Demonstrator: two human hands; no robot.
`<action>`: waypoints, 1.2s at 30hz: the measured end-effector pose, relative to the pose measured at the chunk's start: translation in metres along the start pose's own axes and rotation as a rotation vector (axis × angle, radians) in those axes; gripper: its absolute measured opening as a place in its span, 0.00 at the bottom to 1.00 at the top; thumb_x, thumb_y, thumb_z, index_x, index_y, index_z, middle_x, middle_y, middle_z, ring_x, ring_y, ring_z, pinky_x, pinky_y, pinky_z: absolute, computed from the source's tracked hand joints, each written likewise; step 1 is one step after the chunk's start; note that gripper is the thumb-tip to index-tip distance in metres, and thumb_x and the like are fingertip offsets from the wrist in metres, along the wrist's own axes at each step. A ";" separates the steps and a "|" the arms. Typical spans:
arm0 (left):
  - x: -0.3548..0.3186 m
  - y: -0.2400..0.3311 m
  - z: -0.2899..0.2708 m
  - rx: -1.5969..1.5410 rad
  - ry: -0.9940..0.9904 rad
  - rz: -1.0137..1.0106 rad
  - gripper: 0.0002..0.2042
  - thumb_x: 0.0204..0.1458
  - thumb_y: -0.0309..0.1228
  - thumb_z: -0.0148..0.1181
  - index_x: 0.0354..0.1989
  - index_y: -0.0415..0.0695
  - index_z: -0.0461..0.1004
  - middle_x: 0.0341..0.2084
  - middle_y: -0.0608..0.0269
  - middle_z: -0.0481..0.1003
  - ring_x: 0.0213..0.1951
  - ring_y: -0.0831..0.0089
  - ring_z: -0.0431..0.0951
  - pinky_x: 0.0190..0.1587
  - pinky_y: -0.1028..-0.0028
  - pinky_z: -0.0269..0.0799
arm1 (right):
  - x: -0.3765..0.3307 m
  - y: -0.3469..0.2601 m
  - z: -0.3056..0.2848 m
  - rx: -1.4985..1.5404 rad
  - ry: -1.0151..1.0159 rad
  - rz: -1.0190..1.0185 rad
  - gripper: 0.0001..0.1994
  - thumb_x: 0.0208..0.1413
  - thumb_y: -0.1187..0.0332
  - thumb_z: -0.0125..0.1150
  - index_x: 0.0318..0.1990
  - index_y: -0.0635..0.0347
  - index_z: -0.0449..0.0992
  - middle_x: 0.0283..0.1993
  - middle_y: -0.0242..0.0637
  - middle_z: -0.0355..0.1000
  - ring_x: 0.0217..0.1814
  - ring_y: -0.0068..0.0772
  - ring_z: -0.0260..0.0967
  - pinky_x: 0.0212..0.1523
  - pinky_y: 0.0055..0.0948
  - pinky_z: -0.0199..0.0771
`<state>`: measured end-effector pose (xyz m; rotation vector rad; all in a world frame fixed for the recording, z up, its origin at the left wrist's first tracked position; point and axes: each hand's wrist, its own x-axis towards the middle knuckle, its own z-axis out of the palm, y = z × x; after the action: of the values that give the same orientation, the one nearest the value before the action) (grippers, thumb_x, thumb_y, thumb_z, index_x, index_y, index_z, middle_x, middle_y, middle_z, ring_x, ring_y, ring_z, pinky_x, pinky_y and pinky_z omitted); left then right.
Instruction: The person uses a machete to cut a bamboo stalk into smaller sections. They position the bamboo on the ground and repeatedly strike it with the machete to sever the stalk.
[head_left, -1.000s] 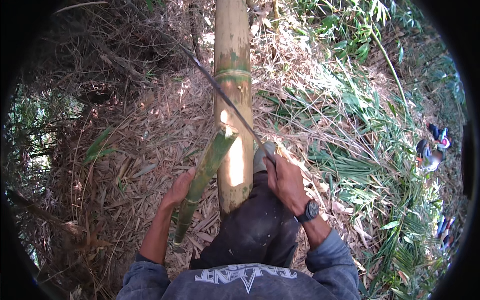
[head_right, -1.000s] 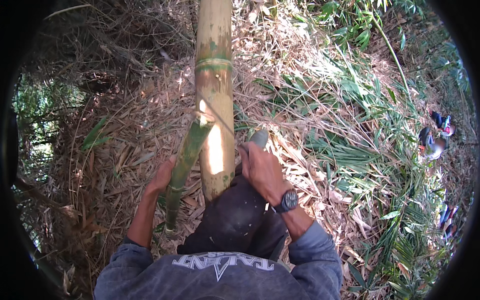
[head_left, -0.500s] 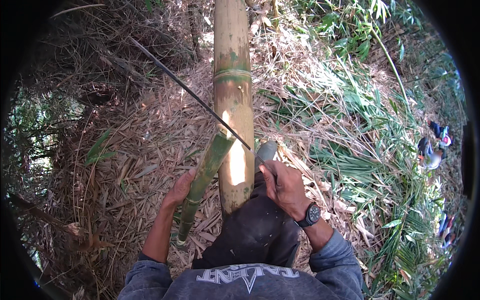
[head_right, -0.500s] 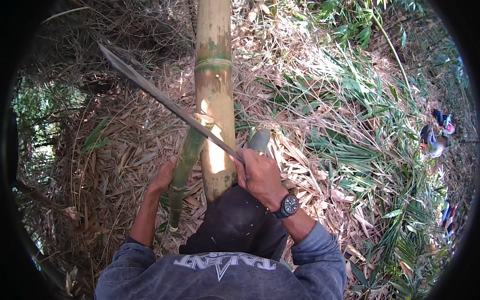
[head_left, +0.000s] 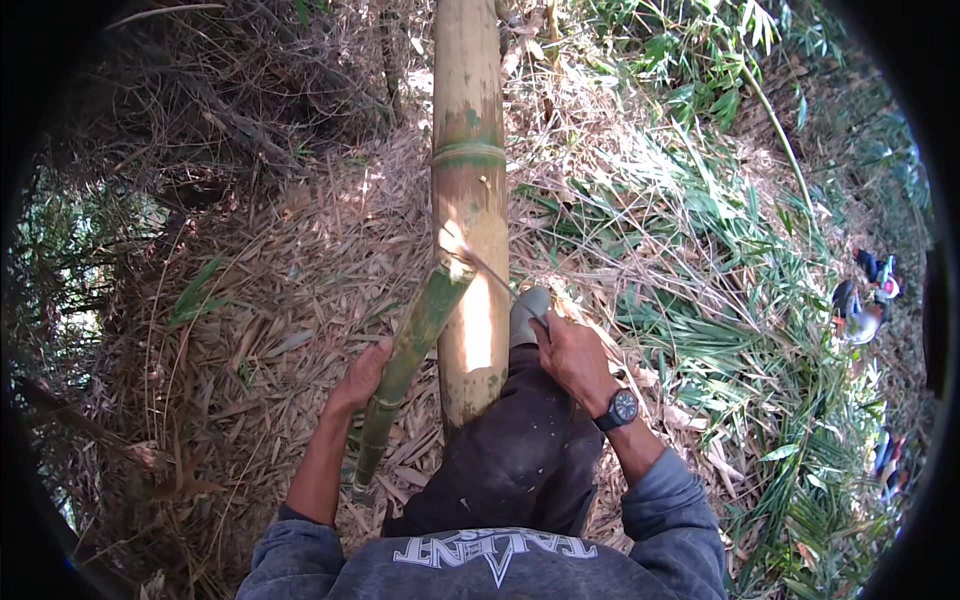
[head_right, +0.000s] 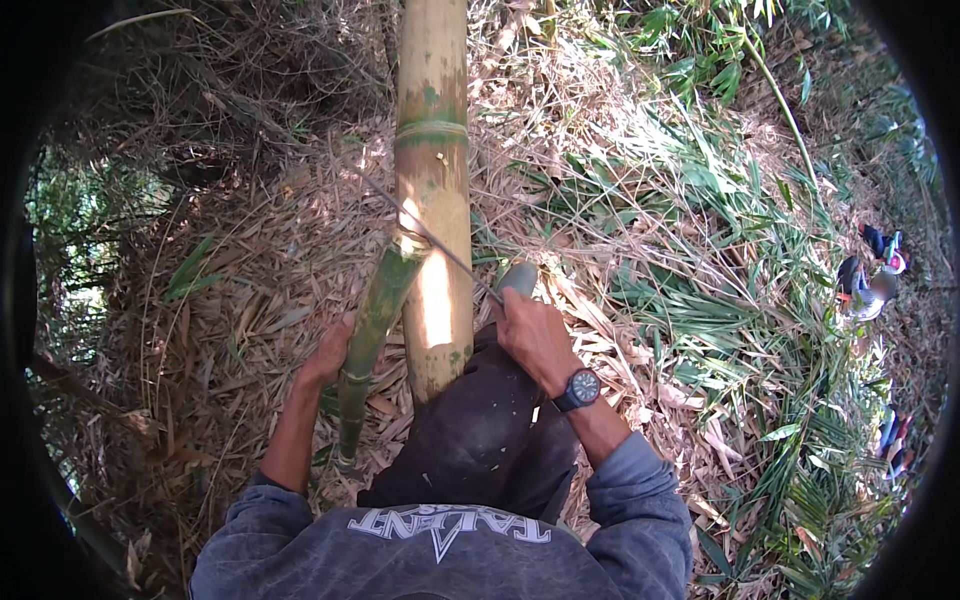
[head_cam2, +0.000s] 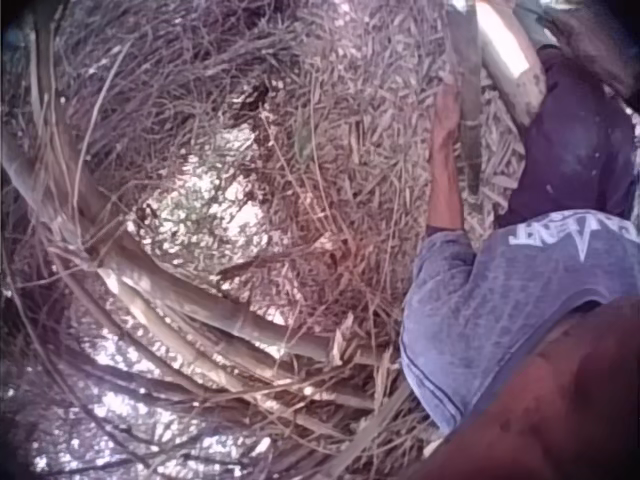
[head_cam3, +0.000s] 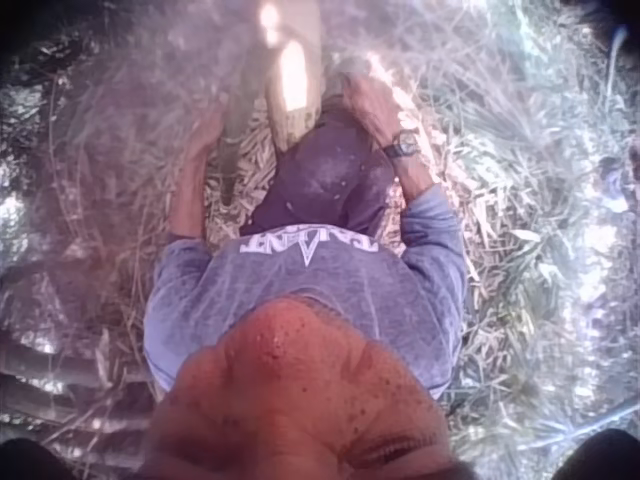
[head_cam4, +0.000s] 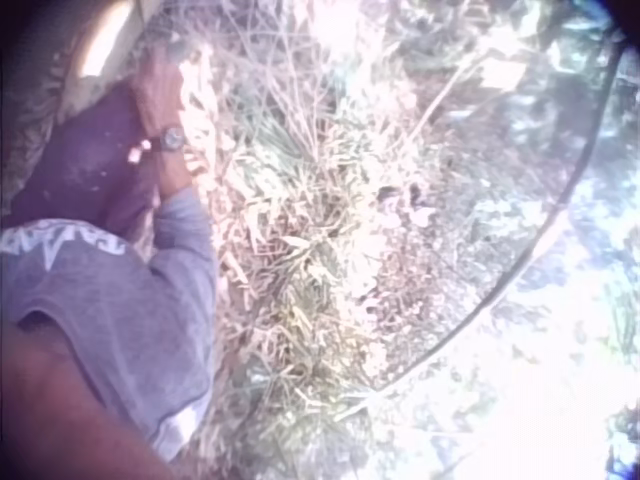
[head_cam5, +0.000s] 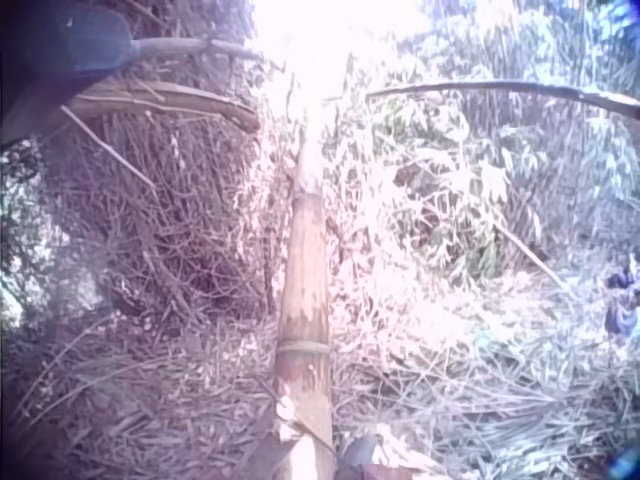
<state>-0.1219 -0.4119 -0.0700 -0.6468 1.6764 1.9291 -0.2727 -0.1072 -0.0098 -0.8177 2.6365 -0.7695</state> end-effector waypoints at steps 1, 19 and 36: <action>0.001 -0.004 -0.003 0.037 0.008 0.006 0.35 0.61 0.62 0.35 0.37 0.37 0.75 0.24 0.59 0.77 0.24 0.72 0.76 0.32 0.72 0.73 | -0.002 0.005 0.001 0.018 -0.010 0.040 0.09 0.58 0.65 0.57 0.32 0.61 0.68 0.26 0.49 0.71 0.22 0.51 0.70 0.22 0.45 0.67; 0.007 -0.022 -0.005 0.037 -0.024 0.061 0.35 0.60 0.62 0.40 0.48 0.35 0.72 0.41 0.61 0.74 0.41 0.76 0.71 0.46 0.76 0.67 | 0.002 -0.013 -0.005 0.166 0.048 0.054 0.10 0.60 0.65 0.57 0.32 0.63 0.72 0.17 0.49 0.66 0.19 0.53 0.66 0.21 0.44 0.62; -0.003 0.045 0.016 0.322 -0.033 0.185 0.41 0.52 0.67 0.49 0.55 0.36 0.68 0.42 0.60 0.73 0.43 0.72 0.70 0.48 0.72 0.66 | 0.023 -0.045 -0.025 0.475 0.007 0.121 0.22 0.53 0.61 0.68 0.52 0.65 0.74 0.22 0.46 0.71 0.21 0.37 0.69 0.27 0.33 0.69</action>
<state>-0.1491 -0.4015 -0.0318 -0.3447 2.0276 1.7195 -0.2813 -0.1415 0.0340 -0.5178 2.3290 -1.2919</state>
